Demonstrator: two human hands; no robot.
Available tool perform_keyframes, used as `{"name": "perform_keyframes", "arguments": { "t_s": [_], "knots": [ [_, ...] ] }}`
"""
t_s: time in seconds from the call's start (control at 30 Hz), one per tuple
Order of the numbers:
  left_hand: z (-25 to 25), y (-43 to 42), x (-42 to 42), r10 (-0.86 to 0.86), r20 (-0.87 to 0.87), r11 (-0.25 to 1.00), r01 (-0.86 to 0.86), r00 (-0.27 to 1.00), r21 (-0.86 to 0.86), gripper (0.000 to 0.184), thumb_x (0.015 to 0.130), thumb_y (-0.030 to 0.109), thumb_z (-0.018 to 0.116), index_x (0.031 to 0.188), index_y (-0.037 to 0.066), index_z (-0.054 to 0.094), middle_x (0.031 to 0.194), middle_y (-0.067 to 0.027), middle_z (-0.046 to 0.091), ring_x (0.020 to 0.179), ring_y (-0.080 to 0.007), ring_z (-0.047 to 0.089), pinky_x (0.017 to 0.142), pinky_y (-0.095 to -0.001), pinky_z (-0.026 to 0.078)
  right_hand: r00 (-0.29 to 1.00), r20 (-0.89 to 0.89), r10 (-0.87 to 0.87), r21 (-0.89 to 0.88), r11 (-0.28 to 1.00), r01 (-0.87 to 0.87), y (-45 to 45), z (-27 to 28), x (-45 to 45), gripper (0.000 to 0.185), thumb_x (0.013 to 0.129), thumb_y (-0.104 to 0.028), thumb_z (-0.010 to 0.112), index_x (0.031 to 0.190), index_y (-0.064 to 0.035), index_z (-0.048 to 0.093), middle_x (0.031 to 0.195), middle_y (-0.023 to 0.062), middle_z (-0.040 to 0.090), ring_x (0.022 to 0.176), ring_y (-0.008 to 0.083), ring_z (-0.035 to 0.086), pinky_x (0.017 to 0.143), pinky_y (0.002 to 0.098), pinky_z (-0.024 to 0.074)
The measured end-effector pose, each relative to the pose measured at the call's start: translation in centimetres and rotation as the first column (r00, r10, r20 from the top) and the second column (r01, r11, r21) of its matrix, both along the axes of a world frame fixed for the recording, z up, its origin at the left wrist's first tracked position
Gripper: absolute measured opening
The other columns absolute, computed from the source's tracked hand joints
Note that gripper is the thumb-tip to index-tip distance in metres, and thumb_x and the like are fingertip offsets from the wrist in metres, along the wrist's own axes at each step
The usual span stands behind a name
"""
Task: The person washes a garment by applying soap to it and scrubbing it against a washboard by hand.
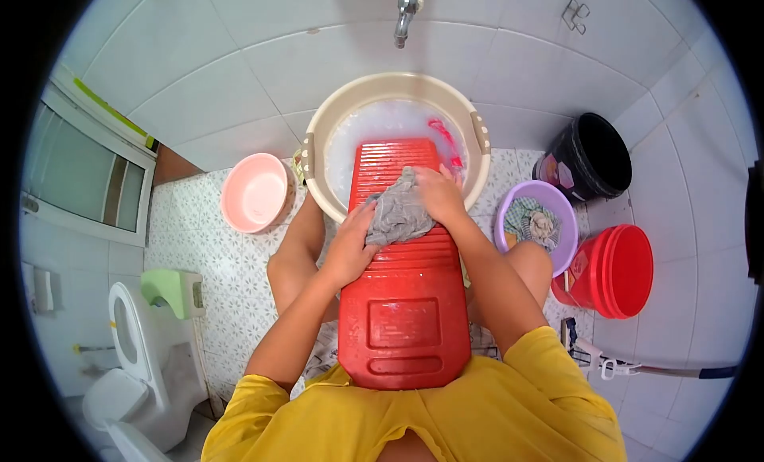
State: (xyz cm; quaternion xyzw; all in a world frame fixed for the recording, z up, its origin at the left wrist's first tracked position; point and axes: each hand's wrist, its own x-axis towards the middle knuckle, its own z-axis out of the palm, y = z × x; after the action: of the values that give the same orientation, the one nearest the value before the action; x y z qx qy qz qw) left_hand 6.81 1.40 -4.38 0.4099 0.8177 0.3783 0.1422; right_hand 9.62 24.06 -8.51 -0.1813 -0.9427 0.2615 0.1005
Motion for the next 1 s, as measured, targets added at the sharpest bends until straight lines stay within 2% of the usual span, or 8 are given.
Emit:
{"name": "perform_keyframes", "arguments": {
  "t_s": [0.1,0.33,0.47,0.57,0.67,0.7,0.83,1.0],
  "knots": [
    [0.9,0.3,0.5,0.067,0.101,0.995,-0.074,0.993,0.066,0.070,0.073,0.013,0.071,0.135,0.004,0.039,0.140,-0.0209,0.038,0.131,-0.0386,0.032,0.109,-0.0425,0.027,0.984,-0.035,-0.176,-0.327,0.932,0.155,1.1,-0.4,1.0,0.036,0.094,-0.031,0.038,0.107,-0.0098,0.065,0.119,0.0171,0.059,0.110,0.0388,0.053,0.094,0.0492,0.0379],
    [2.4,4.4,1.0,-0.030,-0.424,0.999,0.008,0.905,-0.052,0.056,0.076,0.019,0.071,0.126,0.009,0.049,0.132,-0.0183,0.047,0.119,-0.0389,0.046,0.097,-0.0422,0.041,0.966,-0.048,-0.255,-0.101,0.963,0.249,1.3,0.4,1.6,0.043,0.095,-0.036,0.040,0.087,-0.0015,0.064,0.084,0.0253,0.063,0.083,0.0438,0.060,0.076,0.0503,0.0455],
    [2.4,4.9,-0.7,0.171,-0.103,0.985,-0.167,0.980,0.043,0.036,0.083,0.020,0.067,0.113,0.003,0.057,0.102,-0.0142,0.065,0.089,-0.0328,0.063,0.079,-0.0347,0.050,0.928,-0.104,-0.358,0.033,0.931,0.363,2.4,1.6,2.0,0.040,0.094,-0.035,0.044,0.080,-0.0015,0.061,0.078,0.0232,0.064,0.073,0.0432,0.061,0.069,0.0517,0.0465],
    [3.8,4.9,-0.9,0.126,0.777,0.726,-0.591,0.617,0.351,0.034,0.093,0.023,0.056,0.114,-0.003,0.058,0.100,-0.0050,0.063,0.087,-0.0153,0.058,0.080,-0.0281,0.047,0.892,-0.172,-0.418,-0.076,0.909,0.411,3.5,2.1,1.2,0.038,0.094,-0.033,0.046,0.080,-0.0013,0.062,0.075,0.0211,0.064,0.072,0.0408,0.062,0.068,0.0500,0.0466],
    [2.4,4.2,-1.9,0.202,0.802,0.704,-0.653,0.562,0.280,0.037,0.096,0.030,0.050,0.111,-0.003,0.058,0.101,-0.0093,0.063,0.096,-0.0173,0.056,0.087,-0.0316,0.043,0.895,-0.184,-0.406,-0.388,0.867,0.314,3.5,3.9,0.4,0.035,0.093,-0.029,0.047,0.080,-0.0007,0.062,0.076,0.0195,0.065,0.074,0.0379,0.063,0.069,0.0471,0.0465],
    [1.1,3.6,-2.2,0.317,0.415,0.846,-0.452,0.853,0.283,0.040,0.098,0.033,0.042,0.106,-0.004,0.056,0.099,-0.0170,0.062,0.097,-0.0252,0.055,0.089,-0.0370,0.040,0.904,-0.171,-0.393,-0.571,0.787,0.234,2.9,4.7,-0.1,0.033,0.093,-0.027,0.048,0.081,-0.0003,0.063,0.079,0.0194,0.065,0.076,0.0366,0.063,0.070,0.0456,0.0463],
    [-1.8,3.5,-1.7,0.364,0.182,0.879,-0.401,0.914,0.259,0.034,0.098,0.028,0.039,0.099,-0.002,0.056,0.091,-0.0243,0.057,0.089,-0.0411,0.049,0.082,-0.0430,0.039,0.851,-0.525,0.008,-0.289,0.939,-0.187,-2.8,5.8,-1.6,0.021,0.091,-0.014,0.046,0.090,-0.0007,0.062,0.087,0.0215,0.063,0.082,0.0359,0.061,0.071,0.0427,0.0461],
    [-2.1,3.1,-1.5,0.355,0.070,0.911,-0.362,0.932,0.200,0.029,0.097,0.024,0.042,0.099,-0.002,0.055,0.091,-0.0186,0.058,0.092,-0.0337,0.052,0.082,-0.0432,0.038,0.910,-0.277,0.309,0.177,0.947,-0.267,-5.3,3.7,-2.2,0.026,0.092,-0.018,0.043,0.101,-0.0039,0.063,0.101,0.0186,0.063,0.099,0.0352,0.057,0.087,0.0463,0.0429]
  ]
}}
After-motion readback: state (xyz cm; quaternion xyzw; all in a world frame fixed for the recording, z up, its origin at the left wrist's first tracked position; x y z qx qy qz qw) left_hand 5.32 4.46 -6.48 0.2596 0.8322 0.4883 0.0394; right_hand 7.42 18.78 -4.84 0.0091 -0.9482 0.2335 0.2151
